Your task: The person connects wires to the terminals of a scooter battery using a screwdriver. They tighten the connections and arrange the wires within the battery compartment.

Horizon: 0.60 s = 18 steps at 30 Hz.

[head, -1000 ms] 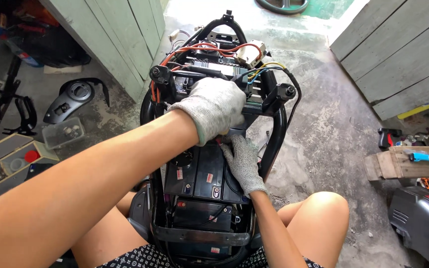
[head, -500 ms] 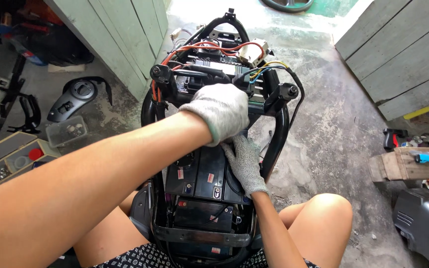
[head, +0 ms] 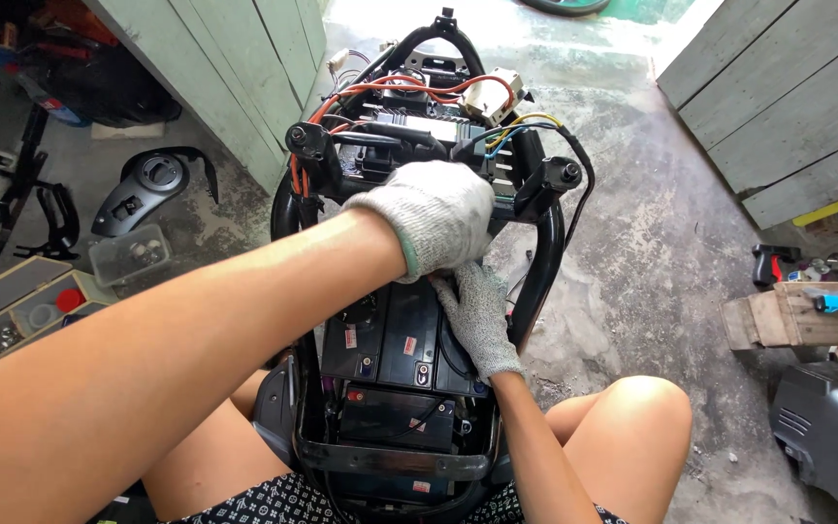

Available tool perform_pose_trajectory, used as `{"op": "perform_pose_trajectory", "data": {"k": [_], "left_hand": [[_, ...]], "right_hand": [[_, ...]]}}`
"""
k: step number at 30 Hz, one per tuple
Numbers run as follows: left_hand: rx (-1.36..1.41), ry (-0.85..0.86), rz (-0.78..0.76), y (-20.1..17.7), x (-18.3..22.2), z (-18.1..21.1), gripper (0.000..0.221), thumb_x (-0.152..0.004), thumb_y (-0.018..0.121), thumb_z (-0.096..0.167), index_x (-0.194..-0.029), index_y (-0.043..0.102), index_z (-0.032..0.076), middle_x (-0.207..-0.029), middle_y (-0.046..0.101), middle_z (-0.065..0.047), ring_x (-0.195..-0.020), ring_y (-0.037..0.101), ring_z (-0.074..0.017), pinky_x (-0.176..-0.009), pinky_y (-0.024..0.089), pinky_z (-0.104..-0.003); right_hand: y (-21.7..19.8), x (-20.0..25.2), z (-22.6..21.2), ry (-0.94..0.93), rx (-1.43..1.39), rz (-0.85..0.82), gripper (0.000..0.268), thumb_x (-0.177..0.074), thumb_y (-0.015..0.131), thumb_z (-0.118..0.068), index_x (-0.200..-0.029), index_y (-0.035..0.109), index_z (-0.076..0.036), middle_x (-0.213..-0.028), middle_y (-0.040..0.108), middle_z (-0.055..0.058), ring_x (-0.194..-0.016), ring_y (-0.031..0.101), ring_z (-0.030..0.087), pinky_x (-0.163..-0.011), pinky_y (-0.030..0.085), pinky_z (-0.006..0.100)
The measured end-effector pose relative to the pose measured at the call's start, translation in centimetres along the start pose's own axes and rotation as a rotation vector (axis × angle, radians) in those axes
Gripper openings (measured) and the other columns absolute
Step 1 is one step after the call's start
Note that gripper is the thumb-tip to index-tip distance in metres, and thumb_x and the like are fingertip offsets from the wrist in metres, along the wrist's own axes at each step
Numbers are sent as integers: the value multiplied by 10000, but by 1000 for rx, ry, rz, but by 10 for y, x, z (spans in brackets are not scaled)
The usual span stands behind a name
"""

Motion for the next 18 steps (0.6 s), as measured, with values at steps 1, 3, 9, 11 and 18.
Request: {"op": "perform_pose_trajectory", "data": {"k": [1, 3, 9, 11, 18], "left_hand": [[0, -1, 0, 0, 0, -2, 350, -829, 696, 383, -998, 791, 92, -977, 752, -188, -922, 746, -361, -841, 594, -463], [-183, 129, -55, 4, 1, 3, 298, -760, 729, 260, -985, 793, 76, -960, 762, -199, -907, 759, -355, -813, 615, -460], [61, 3, 153, -6, 7, -7, 365, -896, 691, 399, -966, 794, 56, -947, 744, -220, -908, 735, -377, -851, 580, -456], [38, -4, 79, -1, 0, -7, 314, -860, 702, 346, -981, 790, 70, -946, 748, -211, -904, 741, -368, -839, 587, -454], [-20, 16, 46, -1, 11, -5, 290, -832, 729, 296, -1019, 795, 85, -975, 756, -185, -917, 747, -356, -806, 599, -469]], "right_hand": [[1, 0, 1, -1, -1, 0, 242, -934, 692, -278, -1046, 703, -64, -1011, 705, 163, -987, 637, 399, -859, 446, 540], [2, 2, 3, -11, 9, 14, 239, -933, 702, -282, -1006, 692, -55, -1011, 698, 169, -992, 639, 399, -862, 450, 538], [-6, 0, -4, -9, -79, 31, 222, -916, 698, -255, -1038, 708, -69, -1027, 717, 147, -986, 647, 387, -853, 458, 531], [-7, 0, -5, -10, -72, 25, 229, -910, 702, -256, -1040, 700, -67, -1028, 710, 149, -987, 648, 386, -851, 465, 526], [-3, 1, -5, -4, 16, -5, 251, -892, 716, -263, -1055, 692, -73, -992, 690, 153, -966, 641, 388, -839, 457, 535]]}}
Point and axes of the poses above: each hand's wrist, its own x-axis away from the middle knuckle, its own y-axis out of the palm, z = x × y, the point moved 8 cm from there along -x, towards the middle knuckle
